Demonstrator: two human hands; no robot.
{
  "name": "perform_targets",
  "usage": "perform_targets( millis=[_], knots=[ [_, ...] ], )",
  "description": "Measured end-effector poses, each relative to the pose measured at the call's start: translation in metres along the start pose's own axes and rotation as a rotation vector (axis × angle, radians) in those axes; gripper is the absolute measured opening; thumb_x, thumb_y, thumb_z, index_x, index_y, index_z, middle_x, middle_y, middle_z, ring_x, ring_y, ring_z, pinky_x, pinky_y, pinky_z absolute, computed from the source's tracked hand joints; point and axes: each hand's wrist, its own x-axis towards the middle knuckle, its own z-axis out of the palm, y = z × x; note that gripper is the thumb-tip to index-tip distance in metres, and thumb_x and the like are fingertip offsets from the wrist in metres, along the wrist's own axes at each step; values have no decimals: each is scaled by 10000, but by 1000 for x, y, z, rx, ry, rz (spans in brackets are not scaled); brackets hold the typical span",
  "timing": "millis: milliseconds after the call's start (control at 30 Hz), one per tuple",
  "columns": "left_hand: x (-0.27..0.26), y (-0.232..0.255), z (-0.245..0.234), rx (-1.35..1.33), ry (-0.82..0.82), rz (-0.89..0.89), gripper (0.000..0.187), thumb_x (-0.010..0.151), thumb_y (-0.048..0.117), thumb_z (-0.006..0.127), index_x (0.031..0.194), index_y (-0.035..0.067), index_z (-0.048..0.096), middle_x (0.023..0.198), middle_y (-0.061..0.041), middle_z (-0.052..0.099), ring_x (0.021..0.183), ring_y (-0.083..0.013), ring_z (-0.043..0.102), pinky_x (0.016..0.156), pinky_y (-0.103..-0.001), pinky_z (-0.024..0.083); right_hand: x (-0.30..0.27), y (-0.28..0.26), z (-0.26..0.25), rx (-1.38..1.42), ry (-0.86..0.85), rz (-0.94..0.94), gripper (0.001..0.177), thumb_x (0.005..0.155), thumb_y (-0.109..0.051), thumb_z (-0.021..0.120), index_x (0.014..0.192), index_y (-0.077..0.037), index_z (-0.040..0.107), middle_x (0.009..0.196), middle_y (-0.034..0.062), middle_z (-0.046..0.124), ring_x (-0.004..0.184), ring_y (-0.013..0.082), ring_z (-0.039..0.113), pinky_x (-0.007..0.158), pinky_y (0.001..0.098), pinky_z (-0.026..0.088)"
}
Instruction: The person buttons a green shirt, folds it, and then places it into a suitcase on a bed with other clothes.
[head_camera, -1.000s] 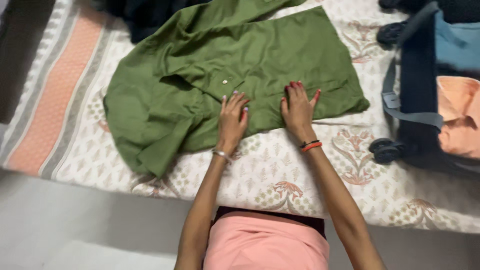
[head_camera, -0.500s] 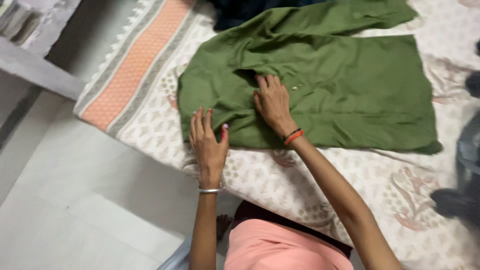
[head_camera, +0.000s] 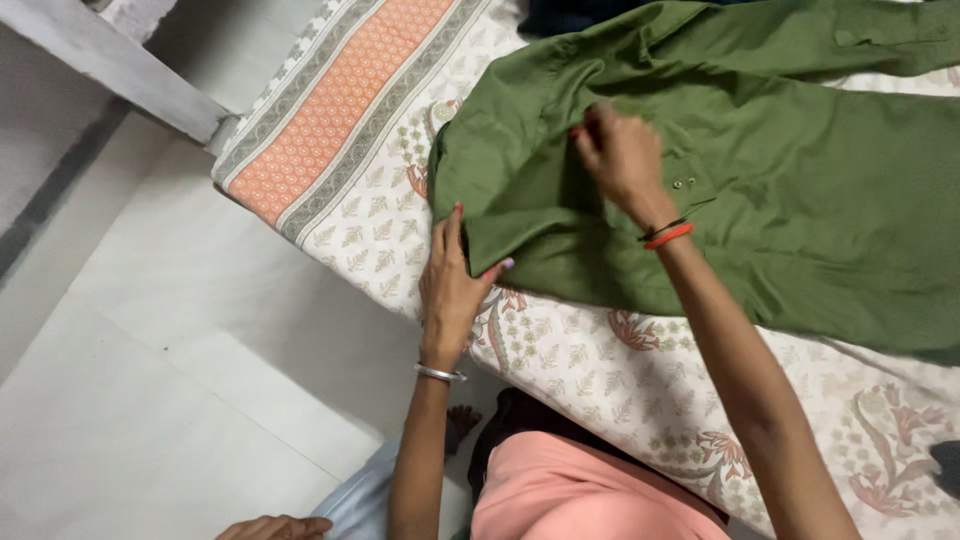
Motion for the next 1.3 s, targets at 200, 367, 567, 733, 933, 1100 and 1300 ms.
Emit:
perform_targets(
  millis=[200, 367, 567, 733, 933, 1100, 1300],
  knots=[
    [32, -54, 27, -82, 20, 24, 666, 815, 300, 786, 1408, 60, 599, 1313, -133, 713, 1165, -280, 714, 1019, -383, 566, 51, 2, -16, 120, 313, -131, 147, 1037, -102, 730, 1077, -1, 631, 886, 185, 720, 769, 361, 714, 680, 447, 543],
    [58, -76, 22, -138, 6, -53, 357, 866, 251, 816, 1107, -1, 741, 994, -195, 775, 871, -306, 771, 779, -403, 590, 74, 17, 0, 242, 302, -255, 165, 1088, -8, 668, 1230, -2, 585, 1087, 215, 723, 967, 383, 723, 814, 448, 564],
    [55, -53, 19, 79, -110, -224, 275, 977, 262, 705, 1178, 74, 726, 1029, -140, 780, 915, -282, 761, 812, -415, 566, 77, 41, 16, -40, 169, -367, 632, 868, -10, 691, 1446, 69, 451, 1331, 316, 583, 1177, 511, 551, 958, 502, 483],
    [42, 5, 45, 326, 226, -3, 558, 826, 201, 726, 1329, 14, 575, 1278, -202, 623, 1179, -309, 590, 1007, -475, 432, 48, 52, 34, -39, 205, 124, 601, 1025, -117, 663, 1593, -168, 471, 1383, 95, 611, 1265, 273, 569, 1080, 380, 489],
    [77, 17, 127, 312, 21, 450, 389, 1005, 217, 647, 1344, 38, 584, 1452, -148, 540, 1425, -298, 464, 1241, -503, 360, 1, 71, 47, -396, 435, 190, 1074, 597, -366, 895, 1437, 76, 392, 1460, 286, 378, 1288, 457, 384, 959, 615, 344],
    [94, -16, 157, 303, 90, 527, 507, 975, 255, 624, 1419, 20, 556, 1548, -180, 431, 1475, -313, 370, 1230, -522, 282, -10, 111, 44, -351, 208, 271, 635, 745, -171, 754, 1319, 19, 559, 1430, 212, 534, 1298, 422, 477, 1018, 597, 399],
    [94, -22, 165, 314, 62, 507, 523, 997, 277, 597, 1449, 20, 539, 1597, -149, 400, 1500, -293, 342, 1243, -507, 266, -37, 117, -33, -235, 433, 91, 440, 808, 106, 515, 1198, 22, 700, 1287, 205, 692, 1195, 419, 617, 1033, 502, 480]
  ],
)
